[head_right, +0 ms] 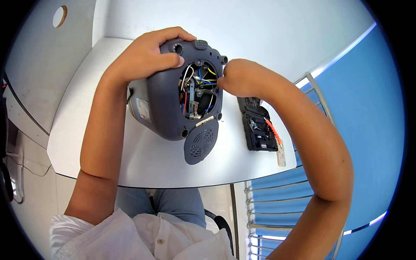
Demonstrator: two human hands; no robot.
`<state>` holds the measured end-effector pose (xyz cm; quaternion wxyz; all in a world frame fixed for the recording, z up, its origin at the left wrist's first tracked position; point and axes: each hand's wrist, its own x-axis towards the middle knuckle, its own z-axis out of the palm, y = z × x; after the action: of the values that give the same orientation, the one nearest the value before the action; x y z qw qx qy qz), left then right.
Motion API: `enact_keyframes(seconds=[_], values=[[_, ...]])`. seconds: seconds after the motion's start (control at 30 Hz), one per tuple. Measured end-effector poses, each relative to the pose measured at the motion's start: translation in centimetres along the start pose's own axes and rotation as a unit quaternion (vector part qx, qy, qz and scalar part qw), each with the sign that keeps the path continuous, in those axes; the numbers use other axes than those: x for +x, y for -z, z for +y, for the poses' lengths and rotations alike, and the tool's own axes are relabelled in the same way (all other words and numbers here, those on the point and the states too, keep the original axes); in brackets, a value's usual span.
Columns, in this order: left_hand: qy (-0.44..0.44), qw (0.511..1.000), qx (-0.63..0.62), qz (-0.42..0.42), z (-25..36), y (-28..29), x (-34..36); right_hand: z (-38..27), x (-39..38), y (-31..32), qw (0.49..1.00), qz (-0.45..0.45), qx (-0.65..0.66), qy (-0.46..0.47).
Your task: The person uses a screwdriver to remove screws from the back panel of a gray electronic device. They then rotate the device to inspect the internal wiring and components before continuing to unscrew additional fasteners.
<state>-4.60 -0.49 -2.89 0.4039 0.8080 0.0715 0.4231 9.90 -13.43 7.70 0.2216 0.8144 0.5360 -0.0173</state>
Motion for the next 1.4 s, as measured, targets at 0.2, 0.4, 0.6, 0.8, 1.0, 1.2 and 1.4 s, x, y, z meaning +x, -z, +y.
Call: enact_keyframes(seconds=[0.2,0.4,0.6,0.8,1.0,1.2,1.4], values=[[0.007,1.000,0.025,0.015,-0.2,0.4,0.0,-0.1,-1.4,-2.7,0.983,0.112,-0.124,0.076],[-0.009,1.000,0.004,0.012,-0.7,0.6,0.2,1.1,-1.5,-4.3,0.889,0.259,-0.320,0.199],[-0.019,1.000,-0.002,0.009,-0.6,0.5,0.2,1.9,-1.7,-4.7,0.824,0.325,-0.383,0.263],[0.007,0.999,-0.038,0.010,-0.6,0.7,0.0,1.4,-1.6,-6.1,0.816,0.369,-0.365,0.256],[-0.005,1.000,0.001,0.021,-0.4,0.4,0.0,1.3,-1.2,-6.3,0.852,0.384,-0.278,0.224],[-0.018,1.000,0.006,0.008,-0.2,0.1,0.0,1.1,-1.3,-4.7,0.958,0.224,-0.134,0.116],[-0.028,0.998,0.051,-0.002,0.9,-0.7,-0.1,2.3,-0.7,-3.2,0.983,0.074,0.159,0.048]])
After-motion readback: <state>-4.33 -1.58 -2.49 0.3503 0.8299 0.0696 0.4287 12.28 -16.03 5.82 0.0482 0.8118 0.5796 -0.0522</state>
